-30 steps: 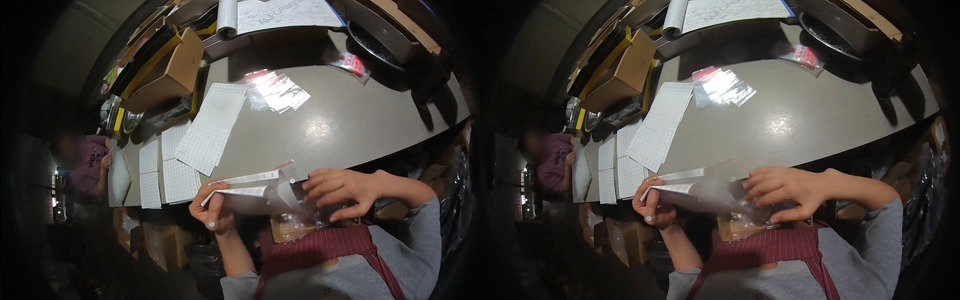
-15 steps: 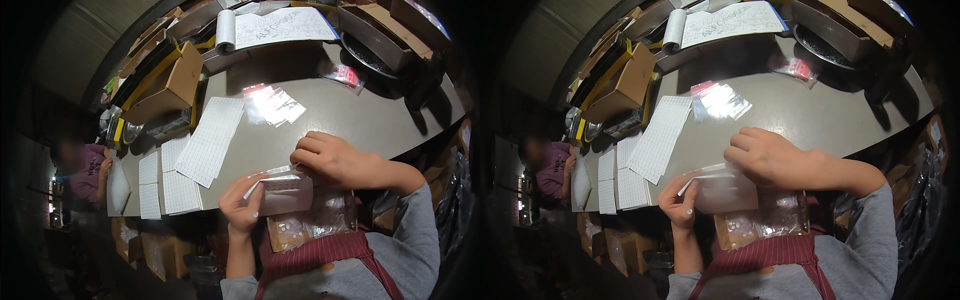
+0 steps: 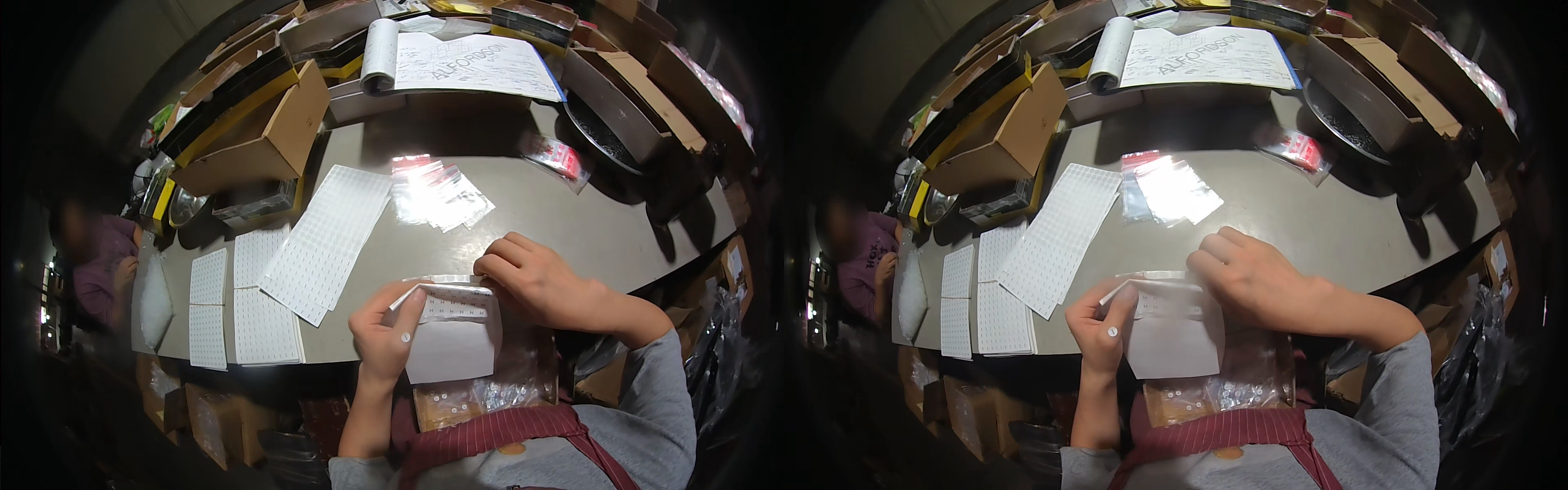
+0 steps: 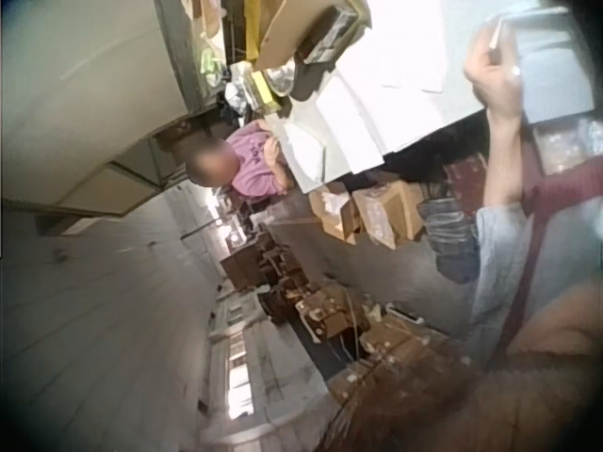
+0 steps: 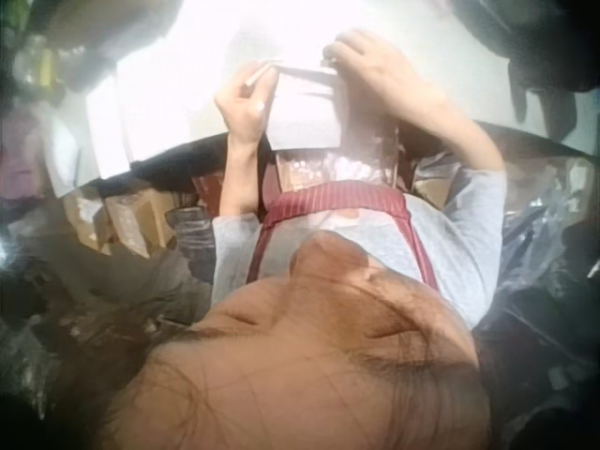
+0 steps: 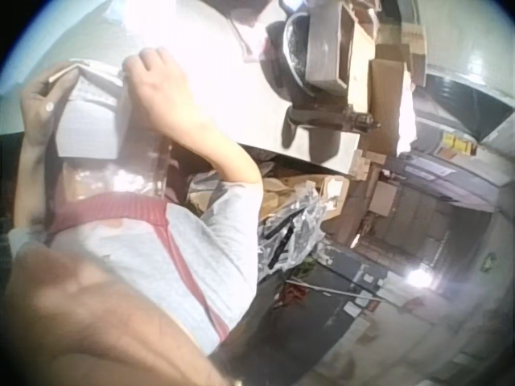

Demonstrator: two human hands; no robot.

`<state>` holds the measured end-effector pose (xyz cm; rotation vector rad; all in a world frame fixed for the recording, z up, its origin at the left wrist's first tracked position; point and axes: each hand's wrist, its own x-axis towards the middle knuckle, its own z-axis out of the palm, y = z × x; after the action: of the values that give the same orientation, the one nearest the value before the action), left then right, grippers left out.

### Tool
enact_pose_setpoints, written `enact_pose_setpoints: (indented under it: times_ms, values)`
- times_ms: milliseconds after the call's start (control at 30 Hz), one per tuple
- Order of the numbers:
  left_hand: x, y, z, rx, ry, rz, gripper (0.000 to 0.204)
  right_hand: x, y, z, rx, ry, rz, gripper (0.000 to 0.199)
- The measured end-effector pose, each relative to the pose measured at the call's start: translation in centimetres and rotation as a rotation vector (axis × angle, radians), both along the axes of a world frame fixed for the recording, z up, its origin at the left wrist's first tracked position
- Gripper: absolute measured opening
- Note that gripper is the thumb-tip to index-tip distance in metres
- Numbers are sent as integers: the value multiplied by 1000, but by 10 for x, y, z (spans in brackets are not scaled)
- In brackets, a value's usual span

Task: The person places small round items into clear plastic bags and then affixes a printed label to each bag. The person handles the items and bags by hand, working at a cluttered table with stacks of labels and plastic bags nearby.

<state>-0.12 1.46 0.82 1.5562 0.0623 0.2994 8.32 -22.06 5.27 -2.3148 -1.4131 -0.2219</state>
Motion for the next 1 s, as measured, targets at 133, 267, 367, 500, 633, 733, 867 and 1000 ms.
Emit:
enact_pose_setpoints:
  times_ms: [133,267,367,500,633,733,867,1000]
  values:
    - [2,6,-6,-58,16,-11,15,4,5,-4,11,45,16,32]
    - [0,9,-4,-133,123,5,16,6,7,-8,-10,-3,69,35]
    - [-1,9,-2,-104,151,13,16,8,8,-10,-40,-29,99,38]
    - [0,8,-7,-108,148,36,16,15,4,-10,-31,87,126,45]
    - [1,5,-7,-94,149,52,16,55,-3,0,112,248,-5,52]
    - [1,7,-8,-72,115,31,17,98,9,8,126,433,-82,17]
    - [1,9,-10,-60,126,42,18,132,21,-4,21,303,62,32]
    - [1,8,-9,-56,143,56,19,135,26,-12,-52,206,114,21]
